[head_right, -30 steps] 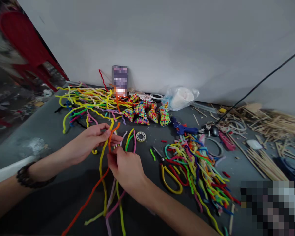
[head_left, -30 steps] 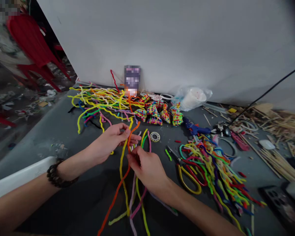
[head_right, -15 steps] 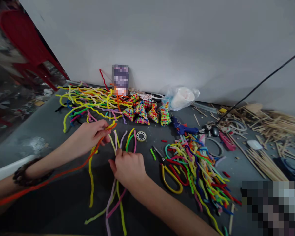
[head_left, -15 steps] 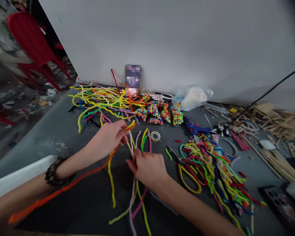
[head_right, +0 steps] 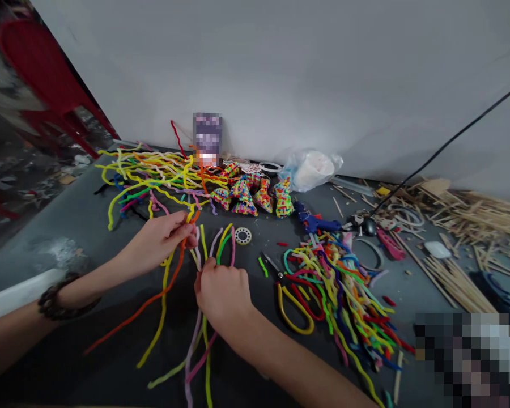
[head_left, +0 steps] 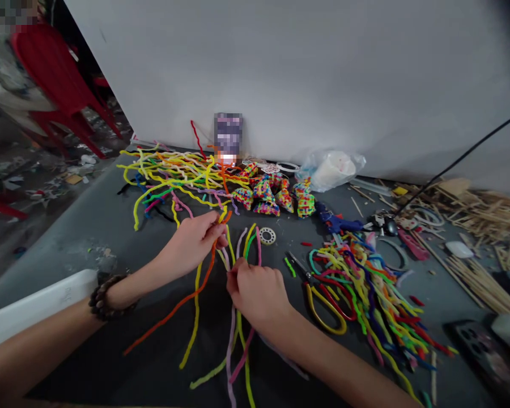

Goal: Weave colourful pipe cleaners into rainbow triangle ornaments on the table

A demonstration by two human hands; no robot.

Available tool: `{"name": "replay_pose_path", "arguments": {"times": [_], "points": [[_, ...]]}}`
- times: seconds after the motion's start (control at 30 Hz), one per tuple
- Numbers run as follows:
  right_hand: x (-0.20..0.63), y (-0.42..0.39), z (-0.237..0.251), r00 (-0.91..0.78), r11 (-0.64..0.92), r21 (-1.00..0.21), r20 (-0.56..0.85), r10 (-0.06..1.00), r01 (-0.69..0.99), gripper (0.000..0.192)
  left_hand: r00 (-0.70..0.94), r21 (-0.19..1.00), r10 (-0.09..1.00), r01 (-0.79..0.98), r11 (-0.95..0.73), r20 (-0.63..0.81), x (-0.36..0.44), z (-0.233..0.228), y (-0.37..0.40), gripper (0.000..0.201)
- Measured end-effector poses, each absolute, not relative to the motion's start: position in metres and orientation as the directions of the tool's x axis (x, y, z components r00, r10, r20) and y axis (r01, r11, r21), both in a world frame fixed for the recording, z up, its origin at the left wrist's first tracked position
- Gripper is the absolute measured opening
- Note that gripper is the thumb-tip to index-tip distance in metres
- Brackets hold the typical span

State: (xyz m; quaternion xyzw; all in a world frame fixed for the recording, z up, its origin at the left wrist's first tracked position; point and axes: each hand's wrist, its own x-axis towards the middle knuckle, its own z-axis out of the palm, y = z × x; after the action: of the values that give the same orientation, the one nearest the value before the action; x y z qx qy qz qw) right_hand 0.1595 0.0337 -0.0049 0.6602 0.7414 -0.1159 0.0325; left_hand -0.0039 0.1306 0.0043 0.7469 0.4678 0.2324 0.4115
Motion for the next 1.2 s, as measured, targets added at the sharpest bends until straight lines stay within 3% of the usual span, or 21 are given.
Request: {"name": "replay_pose_path", "arguments": {"times": [0.17,0.33,0.43,0.67,0.87,1.2], "points": [[0.17,0.04,0.003,-0.024,0.003,-0.221,-0.09,0.996,0.975,0.018,0.371,0.941,0.925,0.335,-0.05,-0.083,0.001,-0.004,0.127,0.024],[0.169,0.038,-0.003,-0.082,0.064,-0.334,-0.042,0.996,0.941,0.017,0.347,0.987,0.933,0.15,0.049,-0.099,0.01,-0.007,0.116,0.024],[0.167,0.037,-0.007,-0.103,0.078,-0.304,-0.068,0.992,0.949,0.017,0.37,0.99,0.92,0.109,0.091,-0.126,0.013,-0.007,0.11,0.026],[0.169,0.039,-0.005,-0.116,0.088,-0.283,-0.084,0.99,0.955,0.027,0.394,0.974,0.913,0.226,0.014,-0.104,0.008,0.003,0.114,0.026],[0.167,0.041,-0.005,-0.128,0.104,-0.151,-0.16,0.979,0.983,0.024,0.338,0.977,0.917,0.115,0.181,-0.21,-0.003,0.019,0.131,0.021],[0.164,0.041,-0.008,-0.108,0.094,-0.082,-0.18,0.978,0.992,0.023,0.366,0.948,0.88,0.209,0.239,-0.302,0.006,-0.002,0.122,0.017]]}}
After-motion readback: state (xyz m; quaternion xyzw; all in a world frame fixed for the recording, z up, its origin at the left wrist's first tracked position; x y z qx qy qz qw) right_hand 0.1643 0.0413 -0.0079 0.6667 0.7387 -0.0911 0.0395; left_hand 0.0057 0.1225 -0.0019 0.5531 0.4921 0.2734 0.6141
